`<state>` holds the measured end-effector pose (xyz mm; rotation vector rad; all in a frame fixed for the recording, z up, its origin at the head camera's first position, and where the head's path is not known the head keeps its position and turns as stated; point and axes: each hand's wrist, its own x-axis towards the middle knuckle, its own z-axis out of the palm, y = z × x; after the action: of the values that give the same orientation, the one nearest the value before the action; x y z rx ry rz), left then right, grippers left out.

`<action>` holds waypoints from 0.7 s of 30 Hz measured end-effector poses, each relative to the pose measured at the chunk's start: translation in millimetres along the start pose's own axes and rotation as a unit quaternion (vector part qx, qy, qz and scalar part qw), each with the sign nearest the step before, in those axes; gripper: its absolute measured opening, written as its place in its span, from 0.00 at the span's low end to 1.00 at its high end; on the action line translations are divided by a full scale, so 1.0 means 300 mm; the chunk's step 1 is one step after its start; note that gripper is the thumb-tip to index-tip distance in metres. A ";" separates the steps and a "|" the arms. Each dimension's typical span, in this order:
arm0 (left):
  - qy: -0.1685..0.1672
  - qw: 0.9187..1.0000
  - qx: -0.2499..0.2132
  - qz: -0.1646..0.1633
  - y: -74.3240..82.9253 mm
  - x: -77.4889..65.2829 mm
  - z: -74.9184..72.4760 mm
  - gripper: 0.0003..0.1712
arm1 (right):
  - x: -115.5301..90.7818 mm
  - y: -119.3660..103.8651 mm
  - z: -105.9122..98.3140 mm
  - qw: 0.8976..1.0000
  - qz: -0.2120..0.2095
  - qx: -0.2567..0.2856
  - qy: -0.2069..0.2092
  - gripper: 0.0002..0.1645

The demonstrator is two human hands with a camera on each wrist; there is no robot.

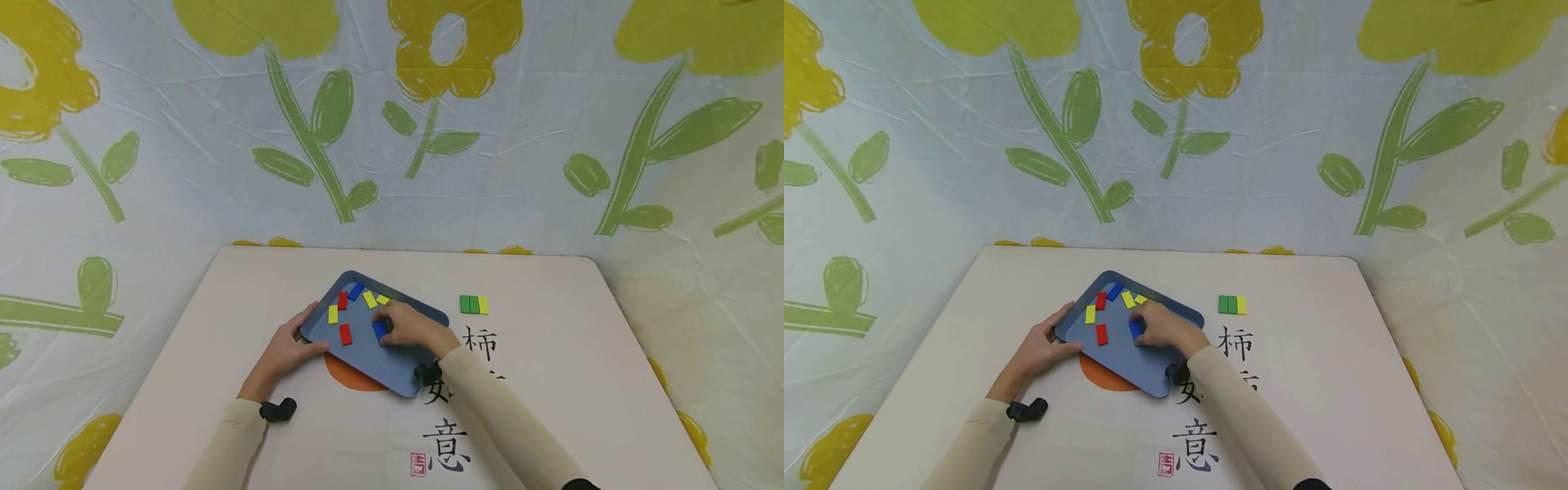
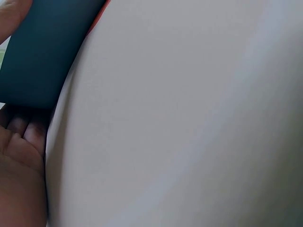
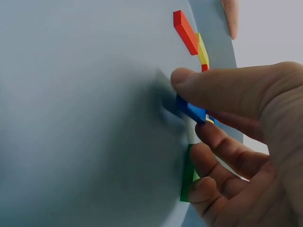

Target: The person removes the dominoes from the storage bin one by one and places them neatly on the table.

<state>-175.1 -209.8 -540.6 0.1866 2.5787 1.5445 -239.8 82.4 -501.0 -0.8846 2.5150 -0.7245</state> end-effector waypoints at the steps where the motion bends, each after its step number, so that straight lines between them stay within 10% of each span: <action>1: 0.003 1.000 0.001 -0.001 -0.018 0.006 0.002 0.53 | 0.000 0.004 -0.001 1.000 0.002 0.003 0.003 0.27; 21: 0.005 1.000 -0.008 -0.014 -0.044 0.012 0.009 0.53 | -0.038 0.069 -0.078 0.995 0.009 0.047 0.091 0.28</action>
<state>-178.7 -213.0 -553.5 0.1401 2.5638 1.5605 -252.8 111.9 -492.5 -0.7951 2.6179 -0.9487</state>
